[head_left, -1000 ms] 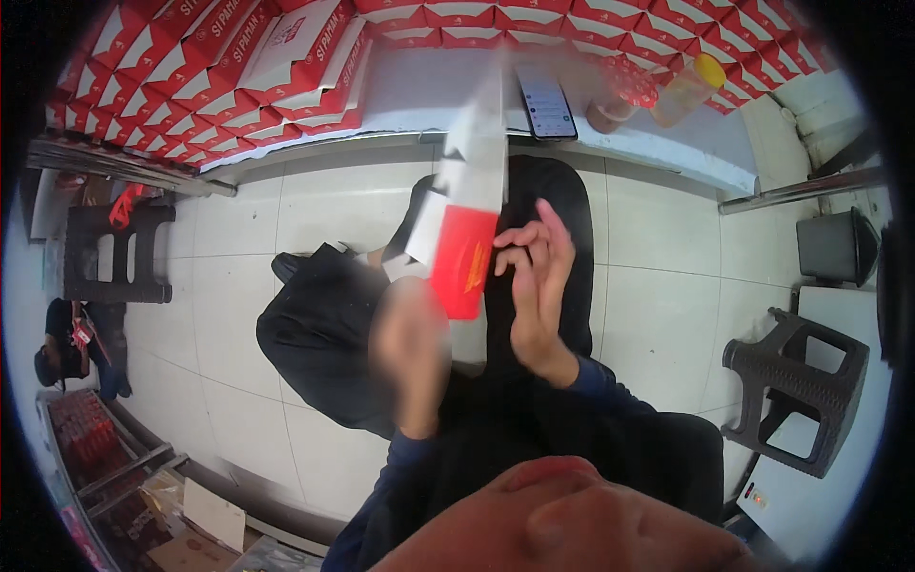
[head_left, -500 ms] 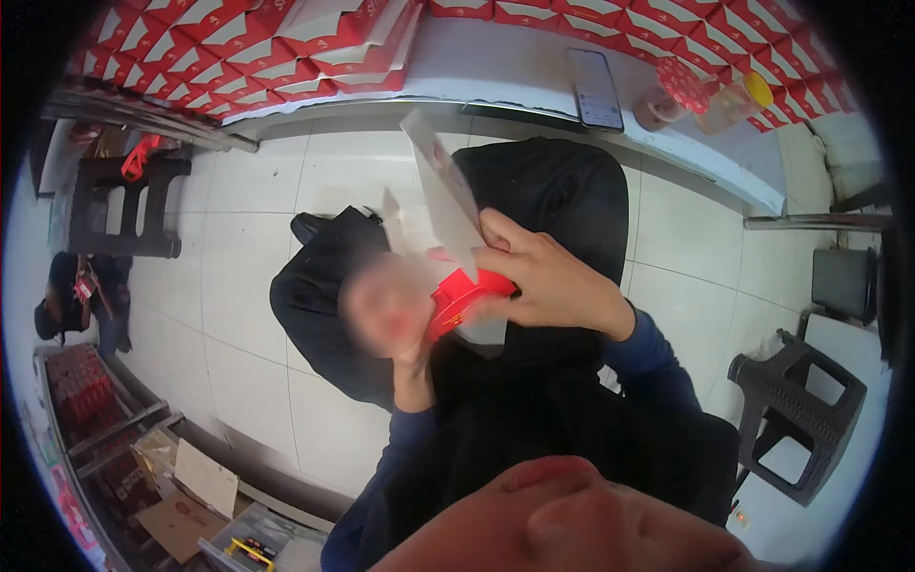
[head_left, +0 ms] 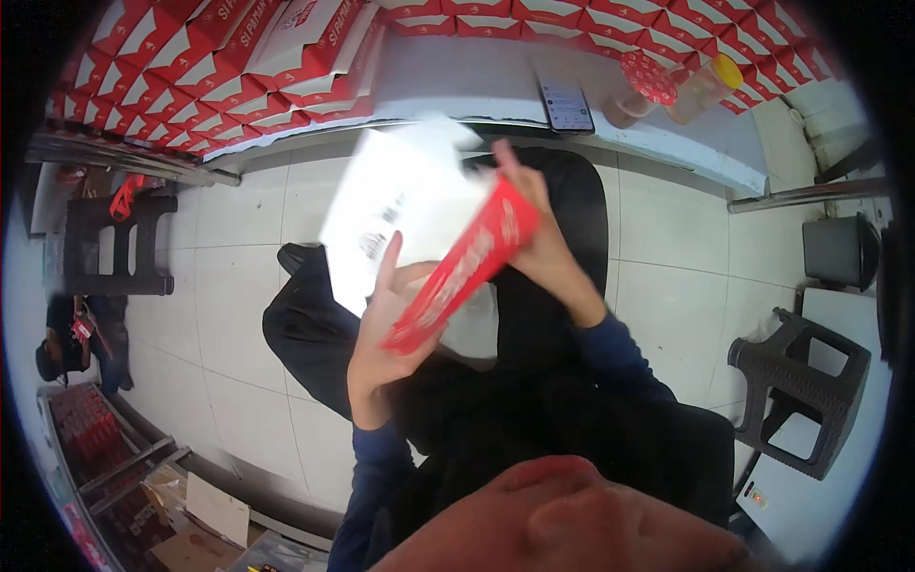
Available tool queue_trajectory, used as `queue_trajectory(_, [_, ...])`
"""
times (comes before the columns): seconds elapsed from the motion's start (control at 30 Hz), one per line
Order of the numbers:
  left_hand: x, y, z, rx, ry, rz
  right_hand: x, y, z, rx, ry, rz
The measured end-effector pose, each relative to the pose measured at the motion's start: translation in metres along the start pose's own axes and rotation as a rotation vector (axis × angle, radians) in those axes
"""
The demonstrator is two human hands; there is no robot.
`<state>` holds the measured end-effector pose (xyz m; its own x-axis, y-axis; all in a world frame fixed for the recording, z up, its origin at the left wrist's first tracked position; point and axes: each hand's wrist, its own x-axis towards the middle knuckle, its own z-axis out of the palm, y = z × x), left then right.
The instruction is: The person sits on the floor and assembles flat-packed cardboard boxes into finished containers. They fold the flaps, tuck the tabs, and secure the structure by hand. The person then stacks the completed boxes onto a nearby metal shelf.
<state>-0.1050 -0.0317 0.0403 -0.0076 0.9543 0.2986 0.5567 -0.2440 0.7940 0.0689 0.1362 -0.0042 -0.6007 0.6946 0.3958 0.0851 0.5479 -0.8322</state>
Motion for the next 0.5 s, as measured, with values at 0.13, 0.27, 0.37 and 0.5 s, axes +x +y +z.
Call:
queue_trajectory(0.13, [-0.011, -0.018, 0.017, 0.247, -0.018, -0.319, -0.021, -0.034, 0.027, 0.125, 0.031, 0.06])
queue_trajectory(0.27, [-0.011, -0.021, 0.021, 0.158, -0.108, -0.23, -0.028, -0.053, 0.035, 0.054, -0.331, -0.035])
queue_trajectory(0.37, [-0.006, -0.009, 0.011, 0.143, -0.1, -0.299, -0.029, -0.024, 0.024, 0.191, -0.405, 0.058])
queue_trajectory(0.5, [-0.007, -0.012, -0.008, 0.131, -0.043, -0.4, -0.027, -0.008, 0.008, 0.392, -0.28, 0.001])
